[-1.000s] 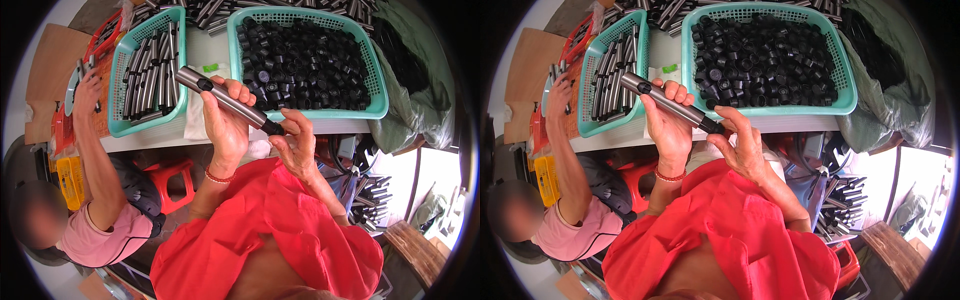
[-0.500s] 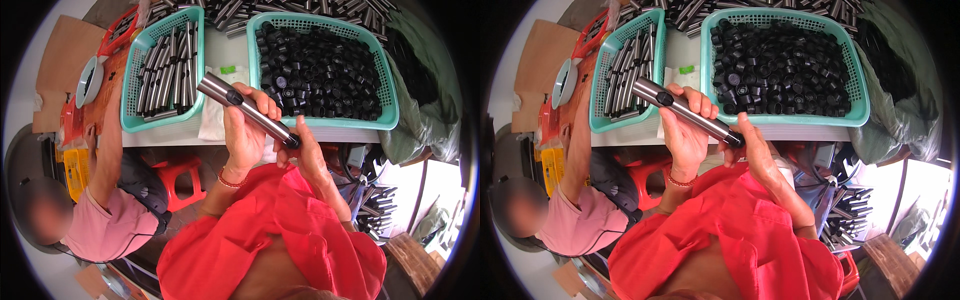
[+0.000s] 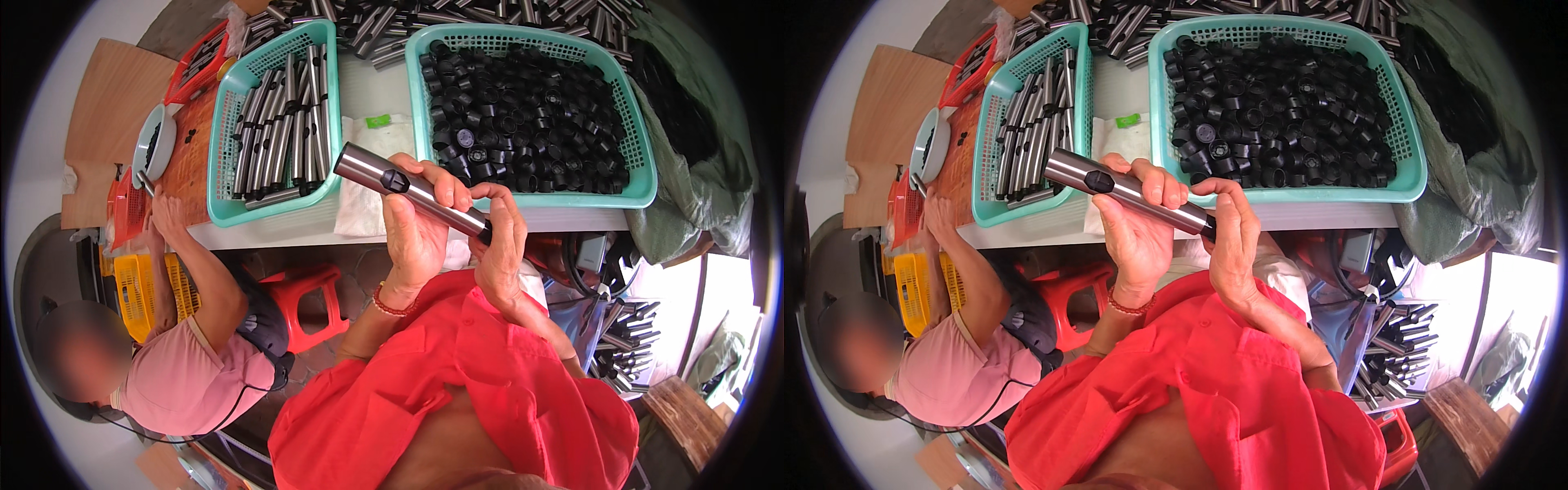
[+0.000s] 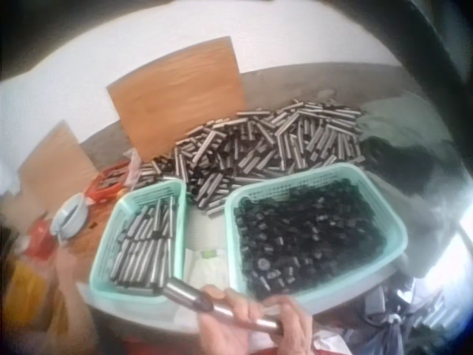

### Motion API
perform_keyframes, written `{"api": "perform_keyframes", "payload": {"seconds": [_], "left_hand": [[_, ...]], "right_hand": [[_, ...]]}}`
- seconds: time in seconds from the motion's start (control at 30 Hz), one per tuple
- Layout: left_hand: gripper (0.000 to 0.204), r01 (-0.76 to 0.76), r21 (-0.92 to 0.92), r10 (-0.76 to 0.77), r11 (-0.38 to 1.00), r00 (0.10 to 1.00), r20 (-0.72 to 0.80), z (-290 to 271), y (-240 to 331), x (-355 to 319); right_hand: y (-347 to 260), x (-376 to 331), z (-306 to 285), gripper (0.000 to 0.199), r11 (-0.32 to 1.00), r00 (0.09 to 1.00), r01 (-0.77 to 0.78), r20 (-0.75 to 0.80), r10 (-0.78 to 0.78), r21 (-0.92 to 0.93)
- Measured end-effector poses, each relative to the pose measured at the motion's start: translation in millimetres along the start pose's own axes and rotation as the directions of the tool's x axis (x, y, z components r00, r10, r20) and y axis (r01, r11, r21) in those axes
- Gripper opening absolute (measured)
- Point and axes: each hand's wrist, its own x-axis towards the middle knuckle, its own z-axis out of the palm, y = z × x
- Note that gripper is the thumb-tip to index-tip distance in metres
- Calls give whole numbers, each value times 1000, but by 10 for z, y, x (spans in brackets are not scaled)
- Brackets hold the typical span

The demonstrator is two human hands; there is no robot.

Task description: The person repeatedly picks a metal rod from a basket and attaches a black plastic cap to one end, then places the assembled unit into a separate basket. The process is repeated continuously throughout the clip.

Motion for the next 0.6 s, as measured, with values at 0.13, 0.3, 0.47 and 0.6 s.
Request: {"api": "perform_keyframes", "payload": {"seconds": [0.13,0.3,0.47,0.6], "left_hand": [[42,-10,-40,8,999,999,-43,5,8,-26],[46,-33,-75,27,997,996,-81,-10,-7,-47],[43,-23,-29,21,999,997,-71,-5,14,-37],[36,15,-104,-34,994,982,-185,-49,123,13]], "right_hand": [[42,-2,39,28,988,989,149,-10,-150,-38],[80,14,62,28,967,970,242,-10,-244,-85],[-1,12,2,31,975,982,174,101,-161,-137],[-70,153,-154,47,937,956,271,179,-234,-220]]}}
